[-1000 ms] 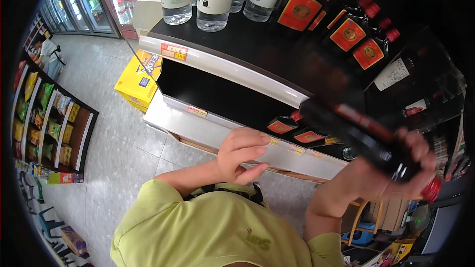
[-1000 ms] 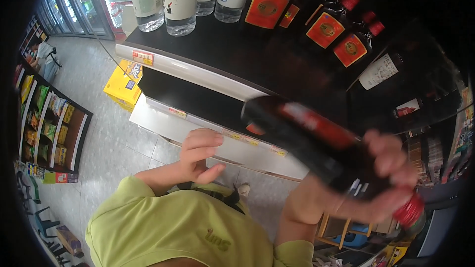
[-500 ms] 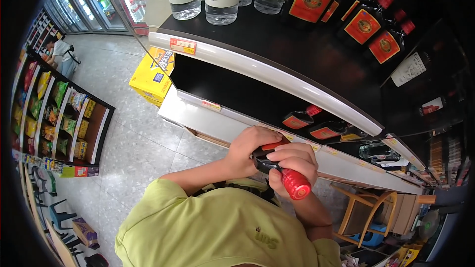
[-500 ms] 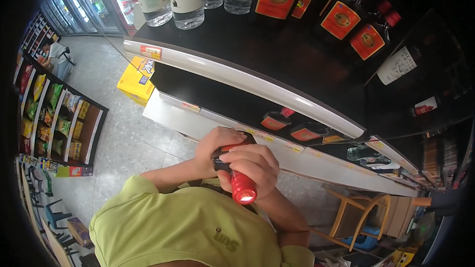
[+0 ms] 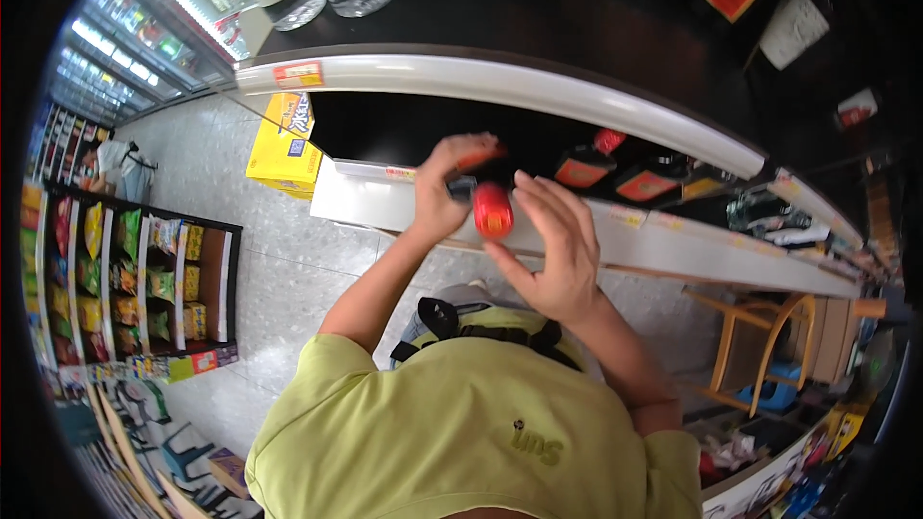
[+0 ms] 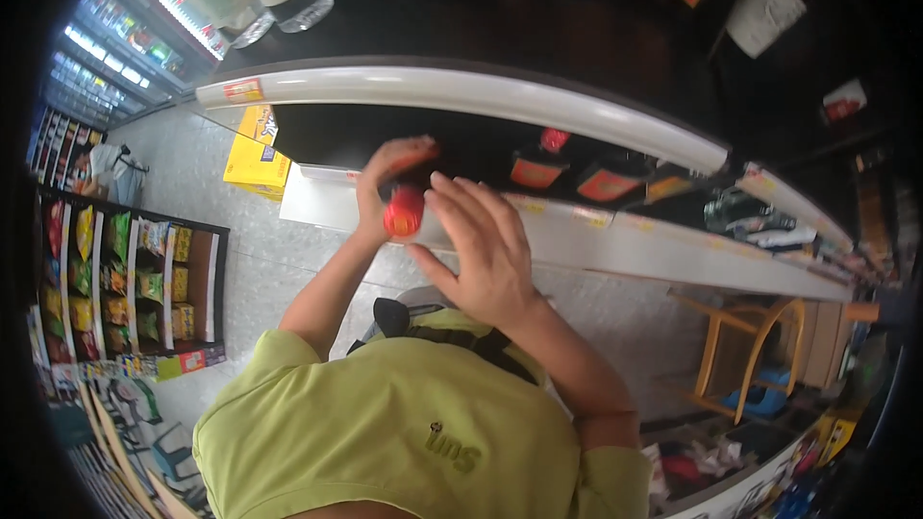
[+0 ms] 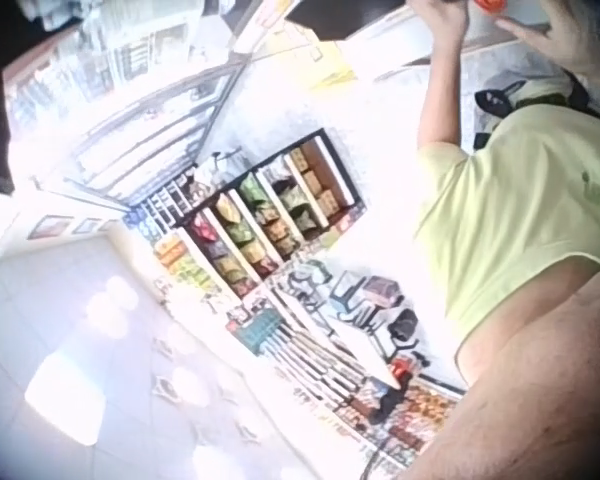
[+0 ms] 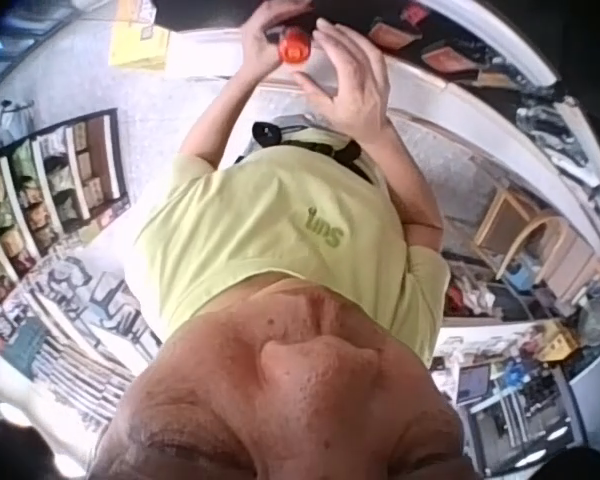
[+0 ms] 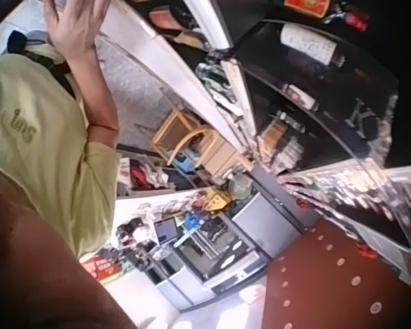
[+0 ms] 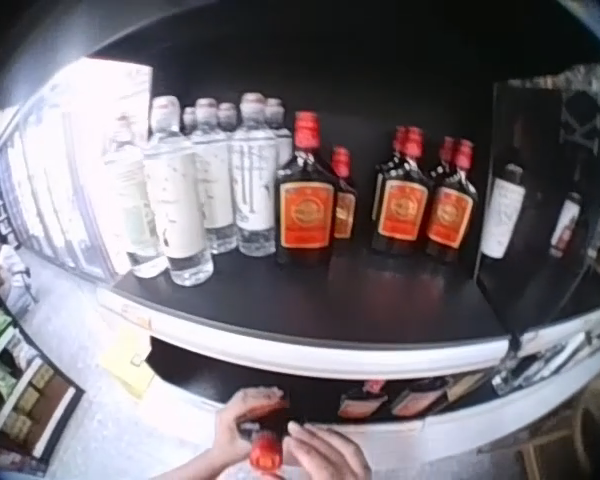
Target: The recorder is stocking bottles of liquor and bottled water onto shelves in a supermarket aisle.
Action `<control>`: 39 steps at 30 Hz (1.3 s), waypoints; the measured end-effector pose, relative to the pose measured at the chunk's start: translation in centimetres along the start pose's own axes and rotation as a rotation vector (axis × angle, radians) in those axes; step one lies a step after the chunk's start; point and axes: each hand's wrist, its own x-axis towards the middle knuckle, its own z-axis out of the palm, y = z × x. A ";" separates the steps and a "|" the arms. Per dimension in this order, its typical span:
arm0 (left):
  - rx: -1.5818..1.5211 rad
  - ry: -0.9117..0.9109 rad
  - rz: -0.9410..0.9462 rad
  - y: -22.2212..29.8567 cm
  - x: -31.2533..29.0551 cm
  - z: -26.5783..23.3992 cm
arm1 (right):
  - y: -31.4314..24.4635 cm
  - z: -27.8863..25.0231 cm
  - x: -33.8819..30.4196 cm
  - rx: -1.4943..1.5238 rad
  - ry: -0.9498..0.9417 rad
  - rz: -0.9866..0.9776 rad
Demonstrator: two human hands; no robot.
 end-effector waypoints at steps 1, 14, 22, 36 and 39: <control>0.060 -0.010 -0.051 -0.7 0.1 -0.2 | 0.2 -0.2 -0.7 -0.002 0.023 0.019; 0.083 -0.074 -0.371 -9.1 3.6 0.7 | 0.4 -2.6 -10.3 -0.049 0.035 0.347; 0.035 -0.118 -0.506 -12.5 6.5 3.4 | 0.6 -3.1 -13.4 -0.018 0.136 0.489; -0.475 -0.183 -0.606 -17.8 8.7 11.2 | 1.4 -4.2 -15.4 0.024 0.133 0.609; -0.445 -0.212 -0.628 -17.9 8.7 12.1 | 1.5 -4.2 -15.6 0.012 0.145 0.609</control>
